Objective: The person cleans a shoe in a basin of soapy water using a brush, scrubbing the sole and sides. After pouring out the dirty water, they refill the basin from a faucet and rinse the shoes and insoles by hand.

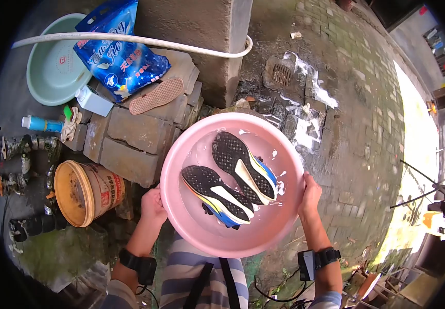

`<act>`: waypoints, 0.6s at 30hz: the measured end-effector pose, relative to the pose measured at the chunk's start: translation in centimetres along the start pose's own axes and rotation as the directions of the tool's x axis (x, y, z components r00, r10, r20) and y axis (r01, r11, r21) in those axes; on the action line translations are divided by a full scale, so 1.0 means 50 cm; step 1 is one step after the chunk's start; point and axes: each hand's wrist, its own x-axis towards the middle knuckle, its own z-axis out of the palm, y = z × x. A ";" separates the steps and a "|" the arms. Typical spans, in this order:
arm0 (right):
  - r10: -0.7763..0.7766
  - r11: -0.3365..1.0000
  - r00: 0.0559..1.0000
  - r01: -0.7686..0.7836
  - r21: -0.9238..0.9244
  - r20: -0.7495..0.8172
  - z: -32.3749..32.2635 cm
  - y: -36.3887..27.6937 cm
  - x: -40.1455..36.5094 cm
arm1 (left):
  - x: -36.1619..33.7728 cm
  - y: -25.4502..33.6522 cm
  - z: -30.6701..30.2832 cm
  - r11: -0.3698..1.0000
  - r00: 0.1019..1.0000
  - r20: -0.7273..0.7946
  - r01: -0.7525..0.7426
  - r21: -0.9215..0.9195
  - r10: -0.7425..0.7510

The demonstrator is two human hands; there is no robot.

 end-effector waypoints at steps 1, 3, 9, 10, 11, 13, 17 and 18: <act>0.007 1.000 1.000 -0.007 0.001 -0.008 -0.002 0.008 0.022 | 0.020 -0.005 0.011 1.000 0.999 0.032 -0.005 -0.018 0.006; -0.002 1.000 0.999 0.002 -0.001 -0.037 -0.001 0.022 0.063 | 0.053 -0.011 0.037 1.000 0.998 0.065 -0.008 0.000 0.008; 0.018 0.998 0.998 -0.016 0.055 -0.052 0.028 0.050 0.127 | 0.137 0.008 0.105 0.994 0.998 0.062 0.025 0.104 -0.031; 0.029 0.998 0.998 -0.026 0.057 -0.058 0.036 0.056 0.137 | 0.153 0.014 0.112 0.990 0.999 0.041 0.011 0.142 -0.017; 0.043 0.998 0.996 -0.038 0.058 -0.082 0.041 0.062 0.146 | 0.168 0.019 0.121 0.988 0.999 0.039 0.015 0.155 -0.021; 0.064 0.997 0.991 -0.057 0.059 -0.119 0.048 0.071 0.159 | 0.190 0.026 0.139 0.991 0.997 0.071 0.011 0.133 -0.021; 0.068 0.997 0.989 -0.064 0.033 -0.134 0.074 0.072 0.168 | 0.231 0.036 0.156 0.987 0.999 0.045 0.008 0.159 -0.015; 0.057 0.998 0.991 -0.055 0.020 -0.124 0.079 0.069 0.169 | 0.239 0.040 0.161 0.986 0.999 0.038 0.015 0.168 -0.022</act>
